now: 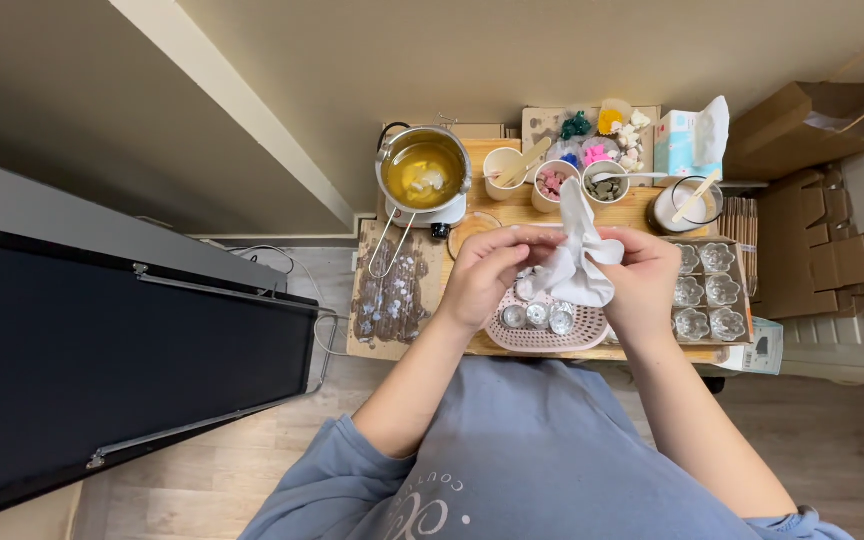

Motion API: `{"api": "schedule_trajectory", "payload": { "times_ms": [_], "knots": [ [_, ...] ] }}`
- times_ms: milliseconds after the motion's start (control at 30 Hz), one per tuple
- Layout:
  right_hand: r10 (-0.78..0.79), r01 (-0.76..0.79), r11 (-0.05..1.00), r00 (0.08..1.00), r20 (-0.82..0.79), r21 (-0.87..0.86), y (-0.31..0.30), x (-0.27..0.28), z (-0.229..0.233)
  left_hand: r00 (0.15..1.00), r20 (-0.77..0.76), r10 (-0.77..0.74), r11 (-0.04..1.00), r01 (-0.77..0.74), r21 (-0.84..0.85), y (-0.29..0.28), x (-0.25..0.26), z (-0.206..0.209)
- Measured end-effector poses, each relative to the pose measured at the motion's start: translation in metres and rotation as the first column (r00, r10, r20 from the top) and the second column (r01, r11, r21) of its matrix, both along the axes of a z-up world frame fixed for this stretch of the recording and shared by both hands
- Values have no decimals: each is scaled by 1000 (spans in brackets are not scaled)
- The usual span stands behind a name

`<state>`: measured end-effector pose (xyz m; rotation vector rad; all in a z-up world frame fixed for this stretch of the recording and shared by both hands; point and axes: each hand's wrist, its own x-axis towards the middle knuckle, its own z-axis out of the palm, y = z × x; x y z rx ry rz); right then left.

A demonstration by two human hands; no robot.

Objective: Preparing tealight candle tins by inserting wicks and cleaning them with a cloth.

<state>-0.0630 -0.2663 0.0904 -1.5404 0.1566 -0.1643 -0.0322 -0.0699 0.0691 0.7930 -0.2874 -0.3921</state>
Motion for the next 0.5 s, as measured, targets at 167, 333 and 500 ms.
{"api": "schedule_trajectory", "payload": {
  "times_ms": [167, 333, 500],
  "knots": [
    [-59, 71, 992, 991, 120, -101, 9, -2, 11, 990, 88, 110, 993, -113, 32, -7, -7, 8],
    [-103, 131, 975, 982, 159, -178, 19, -5, 16, 971, 105, 214, 965, -227, 131, -7, -11, 23],
    [-6, 195, 852, 932, 362, -486, 36, -11, 39, 943, 198, 266, 804, -331, 494, -5, -18, 24]
  ]
}}
